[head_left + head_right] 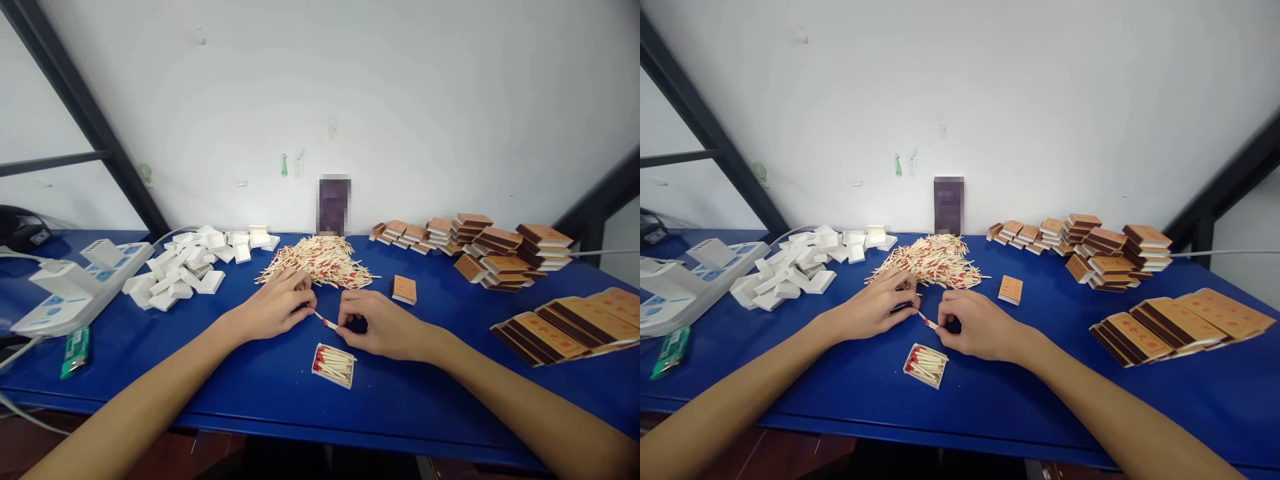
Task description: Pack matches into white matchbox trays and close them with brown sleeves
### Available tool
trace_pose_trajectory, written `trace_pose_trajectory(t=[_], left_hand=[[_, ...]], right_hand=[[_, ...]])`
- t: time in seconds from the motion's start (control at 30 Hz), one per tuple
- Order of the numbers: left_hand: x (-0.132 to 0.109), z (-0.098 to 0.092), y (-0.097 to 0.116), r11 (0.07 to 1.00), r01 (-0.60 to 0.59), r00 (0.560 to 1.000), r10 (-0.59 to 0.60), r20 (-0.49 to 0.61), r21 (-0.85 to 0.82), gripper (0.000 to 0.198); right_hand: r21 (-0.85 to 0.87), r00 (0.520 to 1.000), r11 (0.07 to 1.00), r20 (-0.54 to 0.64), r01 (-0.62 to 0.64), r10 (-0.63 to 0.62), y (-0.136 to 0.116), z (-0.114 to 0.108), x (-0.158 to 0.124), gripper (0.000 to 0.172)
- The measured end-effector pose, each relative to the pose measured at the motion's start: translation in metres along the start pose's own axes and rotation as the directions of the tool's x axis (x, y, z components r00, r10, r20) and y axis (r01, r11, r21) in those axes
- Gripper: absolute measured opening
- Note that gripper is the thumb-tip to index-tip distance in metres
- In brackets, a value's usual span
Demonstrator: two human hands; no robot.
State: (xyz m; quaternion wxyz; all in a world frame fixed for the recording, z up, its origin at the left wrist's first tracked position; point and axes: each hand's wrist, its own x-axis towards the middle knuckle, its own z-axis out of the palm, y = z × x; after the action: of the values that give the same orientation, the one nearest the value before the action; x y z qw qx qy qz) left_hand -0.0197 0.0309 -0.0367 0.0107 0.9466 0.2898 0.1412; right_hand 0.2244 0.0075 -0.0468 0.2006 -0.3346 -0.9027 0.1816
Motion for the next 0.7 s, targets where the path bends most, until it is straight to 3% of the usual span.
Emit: trace_pose_trajectory(t=[0.23, 0.43, 0.57, 0.7], left_hand=[[0.005, 0.007, 0.007, 1.000, 0.002, 1.000, -0.002, -0.030, 0.015, 0.016], [-0.005, -0.010, -0.002, 0.993, 0.014, 0.995, -0.002, -0.099, 0.119, 0.015], [-0.010, -0.017, -0.008, 0.984, 0.006, 0.999, 0.001, -0.039, 0.176, 0.015], [-0.007, -0.010, -0.005, 0.986, 0.005, 1.000, -0.004, -0.009, 0.169, 0.021]], right_hand=[[-0.040, 1.000, 0.999, -0.009, 0.030, -0.030, 0.002, 0.001, 0.003, 0.008], [-0.119, 0.991, 0.993, -0.136, -0.003, -0.014, 0.008, 0.013, 0.004, 0.014], [-0.103, 0.995, 0.995, -0.100, -0.016, 0.006, 0.009, 0.013, 0.002, 0.016], [-0.062, 0.999, 0.998, -0.032, 0.013, -0.015, 0.004, 0.006, 0.001, 0.016]])
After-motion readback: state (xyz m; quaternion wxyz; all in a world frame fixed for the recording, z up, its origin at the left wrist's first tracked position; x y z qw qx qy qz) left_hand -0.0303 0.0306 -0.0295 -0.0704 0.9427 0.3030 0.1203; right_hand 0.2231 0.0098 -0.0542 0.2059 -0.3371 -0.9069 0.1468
